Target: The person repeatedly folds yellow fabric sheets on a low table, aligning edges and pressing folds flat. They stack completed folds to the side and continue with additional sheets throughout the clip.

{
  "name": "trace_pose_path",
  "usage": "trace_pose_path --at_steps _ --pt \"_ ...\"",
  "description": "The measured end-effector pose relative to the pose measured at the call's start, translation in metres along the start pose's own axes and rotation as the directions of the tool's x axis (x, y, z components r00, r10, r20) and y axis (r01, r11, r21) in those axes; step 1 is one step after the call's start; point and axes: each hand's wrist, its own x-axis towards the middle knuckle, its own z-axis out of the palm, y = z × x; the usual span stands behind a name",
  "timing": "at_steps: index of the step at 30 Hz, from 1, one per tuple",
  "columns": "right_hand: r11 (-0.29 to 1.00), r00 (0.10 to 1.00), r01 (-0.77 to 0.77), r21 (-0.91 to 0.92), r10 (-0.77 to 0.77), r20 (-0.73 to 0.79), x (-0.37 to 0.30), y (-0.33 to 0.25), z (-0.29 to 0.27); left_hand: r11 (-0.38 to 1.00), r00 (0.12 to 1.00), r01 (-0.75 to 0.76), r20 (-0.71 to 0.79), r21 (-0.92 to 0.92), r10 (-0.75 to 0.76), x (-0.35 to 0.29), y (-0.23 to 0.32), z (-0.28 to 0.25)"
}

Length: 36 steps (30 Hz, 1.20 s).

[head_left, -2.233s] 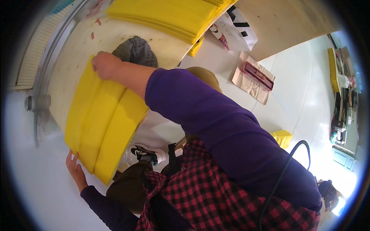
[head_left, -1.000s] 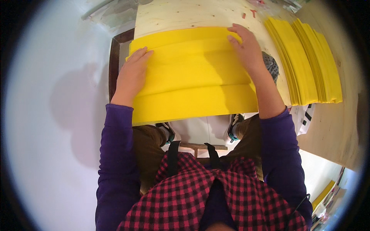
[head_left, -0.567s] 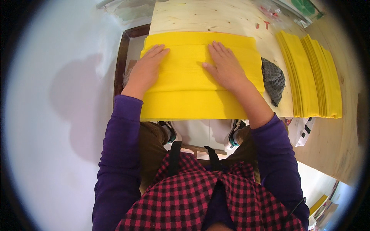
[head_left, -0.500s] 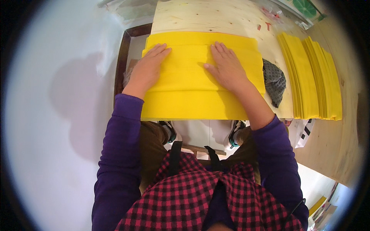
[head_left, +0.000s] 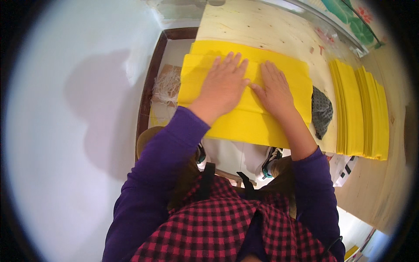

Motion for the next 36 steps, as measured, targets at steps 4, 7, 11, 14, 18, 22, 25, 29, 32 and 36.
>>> trace_pose_path --at_steps 4,7,11,14,18,22,25,29,32,36 --pt "1.000 0.999 0.015 0.005 -0.015 -0.029 0.000 0.002 0.002 0.994 0.995 0.094 0.024 0.057 -0.095 0.004 0.008 0.015" --pt "1.000 0.999 0.022 -0.001 -0.022 -0.038 -0.001 0.004 0.004 0.989 0.989 0.141 0.032 0.048 -0.143 0.002 0.003 0.022" --pt "0.999 0.999 0.035 0.011 -0.035 -0.040 -0.002 0.007 0.007 0.985 0.984 0.162 0.061 0.053 -0.165 0.000 -0.004 0.028" --pt "0.999 0.999 0.036 0.019 -0.035 -0.038 -0.002 0.008 0.006 0.983 0.981 0.175 0.075 0.058 -0.179 0.000 -0.003 0.029" --pt "1.000 1.000 0.019 0.010 -0.019 -0.015 -0.001 0.007 0.002 0.984 0.981 0.173 0.085 0.053 -0.177 0.000 -0.002 0.027" --pt "0.999 0.999 0.034 0.021 -0.033 -0.033 -0.001 -0.005 -0.001 0.982 0.980 0.179 0.083 0.056 -0.183 0.000 -0.002 0.026" --pt "0.998 0.999 0.045 0.039 -0.044 -0.030 -0.003 -0.015 -0.002 0.984 0.981 0.162 0.093 0.074 -0.168 0.000 -0.003 0.028" --pt "0.996 1.000 0.029 0.083 -0.029 0.002 0.000 -0.024 -0.002 0.984 0.984 0.153 0.077 0.088 -0.160 0.000 -0.004 0.030" --pt "0.998 1.000 -0.008 0.056 0.006 0.025 0.007 -0.026 0.000 0.982 0.979 0.163 0.109 0.100 -0.174 0.001 -0.004 0.029" --pt "0.991 0.990 -0.133 0.003 0.133 0.044 0.008 -0.020 0.005 0.975 0.970 0.181 0.144 0.128 -0.199 0.004 -0.002 0.027"
